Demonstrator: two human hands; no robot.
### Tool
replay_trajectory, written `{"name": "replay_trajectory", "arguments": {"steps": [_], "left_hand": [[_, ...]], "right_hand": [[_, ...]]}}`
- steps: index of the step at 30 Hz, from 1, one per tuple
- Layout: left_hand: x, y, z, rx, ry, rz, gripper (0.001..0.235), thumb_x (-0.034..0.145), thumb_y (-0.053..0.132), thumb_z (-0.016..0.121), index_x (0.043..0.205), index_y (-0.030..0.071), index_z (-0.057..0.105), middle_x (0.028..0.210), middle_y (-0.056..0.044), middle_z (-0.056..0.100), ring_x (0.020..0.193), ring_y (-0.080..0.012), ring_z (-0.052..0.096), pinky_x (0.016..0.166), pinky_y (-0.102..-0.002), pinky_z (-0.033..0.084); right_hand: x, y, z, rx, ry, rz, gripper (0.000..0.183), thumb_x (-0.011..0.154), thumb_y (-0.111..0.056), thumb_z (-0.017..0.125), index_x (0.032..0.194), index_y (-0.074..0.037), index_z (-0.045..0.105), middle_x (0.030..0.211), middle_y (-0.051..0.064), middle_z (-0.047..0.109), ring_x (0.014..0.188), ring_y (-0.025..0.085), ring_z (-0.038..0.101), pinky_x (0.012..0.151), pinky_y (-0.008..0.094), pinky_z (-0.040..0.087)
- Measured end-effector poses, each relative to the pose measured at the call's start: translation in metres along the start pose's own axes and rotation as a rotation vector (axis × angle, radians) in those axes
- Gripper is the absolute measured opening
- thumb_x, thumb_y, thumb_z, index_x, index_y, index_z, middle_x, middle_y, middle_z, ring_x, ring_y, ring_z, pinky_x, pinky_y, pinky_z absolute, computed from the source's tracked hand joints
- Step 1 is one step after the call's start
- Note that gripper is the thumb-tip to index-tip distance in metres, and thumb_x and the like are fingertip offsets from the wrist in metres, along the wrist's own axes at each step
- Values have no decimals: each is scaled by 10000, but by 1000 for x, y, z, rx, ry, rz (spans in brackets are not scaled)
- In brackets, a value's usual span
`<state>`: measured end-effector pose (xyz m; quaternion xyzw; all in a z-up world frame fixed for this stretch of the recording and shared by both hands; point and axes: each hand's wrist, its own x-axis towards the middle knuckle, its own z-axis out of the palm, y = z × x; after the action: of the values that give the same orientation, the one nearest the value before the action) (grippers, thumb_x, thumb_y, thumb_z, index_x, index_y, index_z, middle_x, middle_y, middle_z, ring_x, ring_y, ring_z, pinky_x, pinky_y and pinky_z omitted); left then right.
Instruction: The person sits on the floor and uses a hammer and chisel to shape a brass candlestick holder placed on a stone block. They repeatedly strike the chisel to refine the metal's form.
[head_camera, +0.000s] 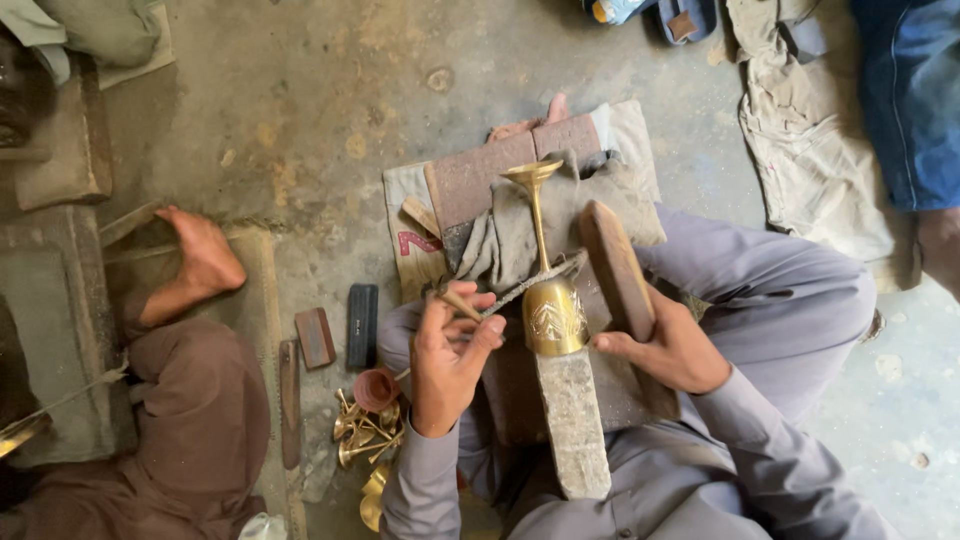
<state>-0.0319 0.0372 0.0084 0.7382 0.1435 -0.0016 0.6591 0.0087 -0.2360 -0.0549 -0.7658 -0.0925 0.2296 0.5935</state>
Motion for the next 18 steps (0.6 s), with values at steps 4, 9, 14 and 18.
{"name": "replay_trajectory", "arguments": {"steps": [4,9,14,18], "left_hand": [[15,21,5,149,-90,234,427,920,73,762,1292,-19,574,1037,-132,784,930,-167,775,812,-293,644],[44,32,34,249,-274,353,344,979,134,740,1263,14,589,964,-117,799,860,-175,808,746,-276,630],[51,37,57,411,-341,319,395,954,218,745,1249,16,575,848,-145,758,734,-241,777,635,-329,600],[49,41,59,408,-320,528,424,997,252,715,1302,7,551,958,-190,724,858,-351,753,710,-411,572]], "right_hand": [[-25,0,-24,-147,81,214,882,719,-385,871,1427,-2,510,1205,146,706,1102,224,673,950,360,538],[-58,-13,-54,-128,201,316,881,739,-389,855,1450,-20,487,1140,165,703,988,258,710,873,390,572],[-80,-28,-73,462,95,-79,986,833,-159,784,1681,-105,285,1156,190,685,956,261,743,837,410,598],[-58,-32,-67,34,110,130,635,746,-77,732,1356,0,573,1041,146,732,922,206,703,828,362,562]]}}
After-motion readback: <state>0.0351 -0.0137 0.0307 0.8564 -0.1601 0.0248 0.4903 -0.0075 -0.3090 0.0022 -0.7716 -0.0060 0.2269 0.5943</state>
